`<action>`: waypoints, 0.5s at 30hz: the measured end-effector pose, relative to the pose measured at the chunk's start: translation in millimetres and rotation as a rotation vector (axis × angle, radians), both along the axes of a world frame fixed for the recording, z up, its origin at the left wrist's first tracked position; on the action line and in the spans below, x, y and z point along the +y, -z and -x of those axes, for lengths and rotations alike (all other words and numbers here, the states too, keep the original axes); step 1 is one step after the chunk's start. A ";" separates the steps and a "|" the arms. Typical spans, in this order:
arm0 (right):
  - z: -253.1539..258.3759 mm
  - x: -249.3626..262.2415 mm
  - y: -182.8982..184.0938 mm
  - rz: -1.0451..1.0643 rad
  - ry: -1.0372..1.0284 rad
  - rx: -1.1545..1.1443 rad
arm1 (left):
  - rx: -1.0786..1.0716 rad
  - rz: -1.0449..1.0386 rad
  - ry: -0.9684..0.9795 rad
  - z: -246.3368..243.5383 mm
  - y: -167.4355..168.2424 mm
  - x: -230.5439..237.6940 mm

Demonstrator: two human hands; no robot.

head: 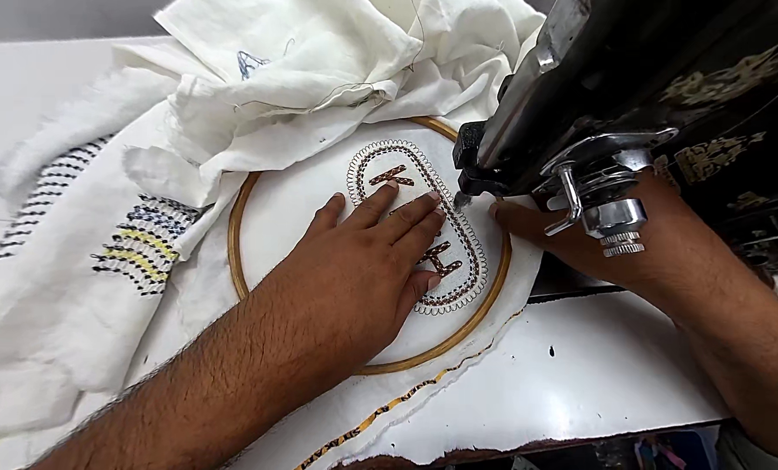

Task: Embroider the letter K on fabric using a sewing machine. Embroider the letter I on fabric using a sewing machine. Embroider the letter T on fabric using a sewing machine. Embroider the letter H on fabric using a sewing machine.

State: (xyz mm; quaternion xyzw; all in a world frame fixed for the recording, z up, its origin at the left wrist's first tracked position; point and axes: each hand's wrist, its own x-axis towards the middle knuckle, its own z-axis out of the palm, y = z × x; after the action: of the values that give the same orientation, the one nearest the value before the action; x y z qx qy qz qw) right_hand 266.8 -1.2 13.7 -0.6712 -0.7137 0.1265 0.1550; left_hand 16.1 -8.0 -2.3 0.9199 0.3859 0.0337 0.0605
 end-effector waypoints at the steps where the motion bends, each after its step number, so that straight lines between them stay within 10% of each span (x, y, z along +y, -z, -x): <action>1: 0.2 0.0 0.3 -0.002 0.006 0.012 | 0.004 0.002 -0.003 0.1 -0.4 0.3; 10: -0.7 9.0 9.2 0.011 0.019 0.047 | 0.003 0.010 -0.010 2.8 0.2 5.5; 13: -39.7 44.5 115.8 -0.368 -0.061 0.057 | -0.004 0.002 -0.013 3.7 1.8 7.1; 15: -39.9 46.3 118.1 -0.339 -0.042 0.059 | -0.001 0.006 -0.013 3.9 1.5 8.1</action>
State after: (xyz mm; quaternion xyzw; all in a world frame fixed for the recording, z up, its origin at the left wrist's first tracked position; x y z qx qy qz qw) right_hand 306.6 45.1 -104.4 -0.6164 -0.7339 0.0273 0.2841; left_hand 12.2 0.1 -3.9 0.9171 0.3921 0.0332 0.0634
